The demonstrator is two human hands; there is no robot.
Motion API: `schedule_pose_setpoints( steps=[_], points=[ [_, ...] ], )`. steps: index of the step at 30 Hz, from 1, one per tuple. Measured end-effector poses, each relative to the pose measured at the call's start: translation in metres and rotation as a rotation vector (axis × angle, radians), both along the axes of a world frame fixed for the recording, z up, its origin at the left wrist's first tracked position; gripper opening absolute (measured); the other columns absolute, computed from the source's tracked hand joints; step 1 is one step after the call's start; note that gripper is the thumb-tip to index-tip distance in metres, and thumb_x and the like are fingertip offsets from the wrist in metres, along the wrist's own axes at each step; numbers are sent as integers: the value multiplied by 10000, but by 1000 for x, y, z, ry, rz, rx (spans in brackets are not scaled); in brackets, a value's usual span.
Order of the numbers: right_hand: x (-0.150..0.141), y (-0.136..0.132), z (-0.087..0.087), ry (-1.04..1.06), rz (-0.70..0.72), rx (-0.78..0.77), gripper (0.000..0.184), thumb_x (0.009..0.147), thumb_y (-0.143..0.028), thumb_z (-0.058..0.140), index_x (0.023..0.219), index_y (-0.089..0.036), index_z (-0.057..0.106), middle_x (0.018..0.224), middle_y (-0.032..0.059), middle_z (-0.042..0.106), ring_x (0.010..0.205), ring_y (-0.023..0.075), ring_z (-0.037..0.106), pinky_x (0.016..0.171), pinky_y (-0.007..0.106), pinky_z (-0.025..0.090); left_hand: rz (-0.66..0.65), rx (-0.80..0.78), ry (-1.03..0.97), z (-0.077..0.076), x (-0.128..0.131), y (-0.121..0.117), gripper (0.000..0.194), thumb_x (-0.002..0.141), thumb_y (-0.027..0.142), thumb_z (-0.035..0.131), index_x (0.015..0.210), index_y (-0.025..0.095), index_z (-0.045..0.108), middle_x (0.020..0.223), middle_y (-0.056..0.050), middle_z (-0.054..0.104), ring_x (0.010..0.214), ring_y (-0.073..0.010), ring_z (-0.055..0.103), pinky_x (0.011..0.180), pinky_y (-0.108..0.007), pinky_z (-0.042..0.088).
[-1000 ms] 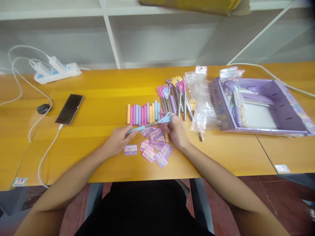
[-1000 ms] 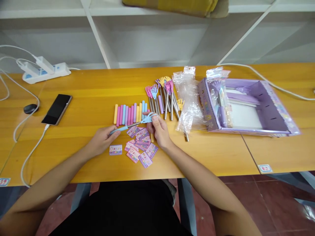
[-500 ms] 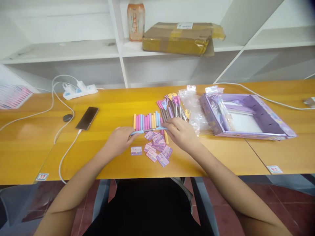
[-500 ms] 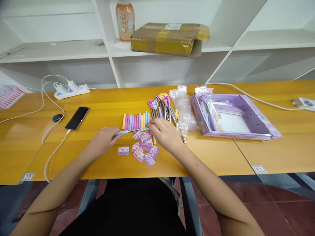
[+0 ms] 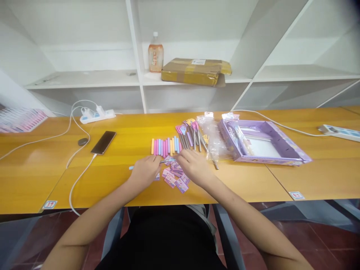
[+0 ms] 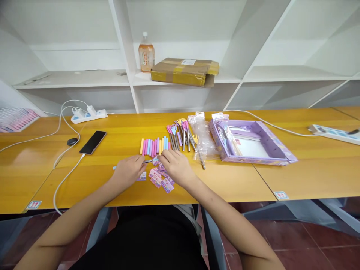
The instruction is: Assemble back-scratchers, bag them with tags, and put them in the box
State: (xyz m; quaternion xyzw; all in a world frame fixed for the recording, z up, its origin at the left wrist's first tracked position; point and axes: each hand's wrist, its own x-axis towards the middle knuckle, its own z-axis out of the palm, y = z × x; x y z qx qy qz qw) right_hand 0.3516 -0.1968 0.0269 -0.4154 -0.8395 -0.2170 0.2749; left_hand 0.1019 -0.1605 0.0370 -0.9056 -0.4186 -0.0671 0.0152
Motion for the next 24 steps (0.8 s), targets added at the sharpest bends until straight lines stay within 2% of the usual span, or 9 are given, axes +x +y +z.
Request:
schedule_pose_setpoints(
  steps=[4, 9, 11, 16, 18, 19, 22, 24],
  points=[
    [0, -3, -2, -7, 11, -42, 174, 1095, -114, 571, 1100, -173, 734, 950, 73, 700, 873, 231, 586, 750, 380, 387, -10, -1, 21, -3, 7, 1, 202, 1076, 178, 504, 1075, 151, 704, 973, -152, 766, 927, -311, 767, 717, -369, 505],
    [1, -5, -1, -3, 13, -22, 165, 1107, -132, 570, 1095, -164, 731, 916, 64, 691, 848, 225, 564, 742, 375, 378, 61, -53, 36, 2, 19, -3, 314, 1107, 363, 516, 1056, 136, 726, 963, -182, 786, 909, -332, 776, 709, -383, 515],
    [-1, -6, -1, 1, 6, -13, 179, 1114, -134, 557, 1096, -171, 731, 913, 65, 694, 844, 225, 558, 737, 375, 364, 106, -70, 65, 7, 24, -6, 326, 1097, 388, 534, 1068, 136, 738, 953, -187, 795, 890, -335, 779, 697, -383, 514],
    [-3, -13, 0, -2, -10, 3, 189, 1108, -122, 554, 1085, -186, 730, 875, 61, 694, 834, 224, 569, 732, 379, 362, 115, -118, 180, 13, 26, -1, 235, 1034, 187, 544, 1025, 157, 776, 912, -168, 811, 831, -319, 788, 662, -362, 476],
    [20, -15, 0, 12, -41, 13, 198, 1102, -112, 554, 1115, -195, 734, 887, 61, 714, 854, 225, 601, 733, 380, 380, 130, -99, 184, 13, 8, 9, 261, 1012, 136, 524, 1026, 160, 784, 913, -166, 810, 843, -326, 787, 660, -361, 460],
    [41, -16, 1, 33, -66, 22, 213, 1097, -105, 550, 1131, -203, 737, 908, 65, 730, 873, 226, 622, 737, 379, 393, 147, -76, 188, 14, -7, 15, 281, 1008, 124, 508, 1016, 161, 786, 915, -167, 807, 852, -329, 785, 661, -360, 452],
    [134, -21, -1, 155, -197, 107, 224, 1080, -138, 572, 1110, -245, 766, 1007, 97, 777, 928, 227, 677, 764, 372, 450, 255, 89, 231, 17, -72, 36, 350, 1031, 155, 454, 891, 164, 775, 855, -165, 782, 810, -327, 763, 643, -354, 412],
    [197, -26, -6, 191, -299, 177, 141, 1046, -222, 677, 983, -271, 793, 833, 88, 744, 790, 209, 651, 710, 361, 451, 303, 162, 259, 18, -115, 47, 436, 1067, 216, 413, 789, 168, 746, 790, -164, 753, 775, -331, 743, 618, -358, 373]
  ],
)
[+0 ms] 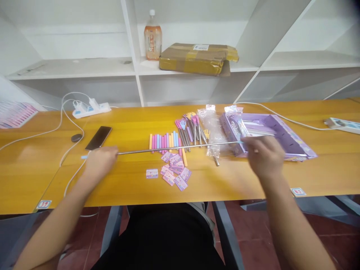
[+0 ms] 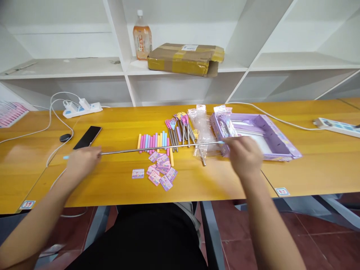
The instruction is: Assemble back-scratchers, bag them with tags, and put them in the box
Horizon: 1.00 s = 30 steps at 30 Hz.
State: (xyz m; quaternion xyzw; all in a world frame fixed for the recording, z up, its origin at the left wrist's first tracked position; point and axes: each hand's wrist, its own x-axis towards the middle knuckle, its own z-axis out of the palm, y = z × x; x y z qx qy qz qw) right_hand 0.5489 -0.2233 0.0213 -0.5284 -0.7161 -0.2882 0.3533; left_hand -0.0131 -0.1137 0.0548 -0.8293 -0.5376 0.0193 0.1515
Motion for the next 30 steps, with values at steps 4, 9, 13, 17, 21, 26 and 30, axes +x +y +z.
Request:
schedule_pose_setpoints(
  steps=[4, 9, 13, 17, 21, 26, 30],
  points=[
    [59, -12, -19, 31, -86, -141, 123, 961, -274, 777, 841, -294, 788, 708, 82, 714, 680, 214, 642, 679, 380, 446, -23, 7, 20, -7, -41, 3, 516, 1103, 291, 365, 734, 193, 712, 737, -151, 731, 750, -328, 727, 624, -368, 349],
    [51, -21, -31, 122, -143, -212, 161, 956, -331, 753, 801, -285, 757, 785, 124, 740, 725, 249, 671, 713, 414, 468, -118, -19, -60, -12, -38, -3, 291, 1044, 275, 476, 962, 216, 749, 917, -123, 787, 870, -309, 742, 717, -364, 441],
    [66, -32, -31, 142, -215, -196, 219, 919, -383, 809, 736, -287, 738, 774, 133, 731, 711, 248, 678, 691, 401, 489, -159, 16, -156, -8, -50, -6, 298, 1069, 418, 509, 1130, 206, 710, 1070, -139, 785, 1028, -323, 717, 892, -396, 505],
    [74, -48, -39, 46, -256, -85, 107, 969, -324, 749, 912, -258, 811, 815, 95, 761, 760, 223, 723, 717, 340, 531, -156, 92, -84, -20, -66, -12, 283, 1041, 371, 534, 850, 213, 672, 900, -111, 757, 922, -294, 700, 774, -362, 479],
    [64, -58, -48, -30, -262, -87, 154, 1022, -284, 688, 1002, -211, 822, 857, 74, 775, 801, 205, 729, 766, 305, 549, -145, 219, -113, -41, -73, -20, 299, 1022, 239, 556, 765, 212, 706, 743, -63, 751, 758, -247, 708, 609, -339, 358],
    [60, -63, -55, 8, -206, -159, 137, 1032, -266, 692, 1004, -247, 824, 861, 58, 773, 824, 198, 735, 801, 298, 555, -167, 270, -150, -51, -79, -28, 333, 1012, 127, 509, 793, 207, 747, 754, -61, 775, 722, -230, 718, 605, -317, 364],
    [57, -59, -58, 40, -164, -129, 100, 1015, -208, 742, 1036, -254, 828, 872, 51, 776, 827, 193, 743, 802, 292, 558, -79, 165, -91, -46, -70, -33, 333, 989, 125, 476, 836, 199, 763, 813, -88, 794, 752, -252, 742, 625, -322, 407]
  ],
)
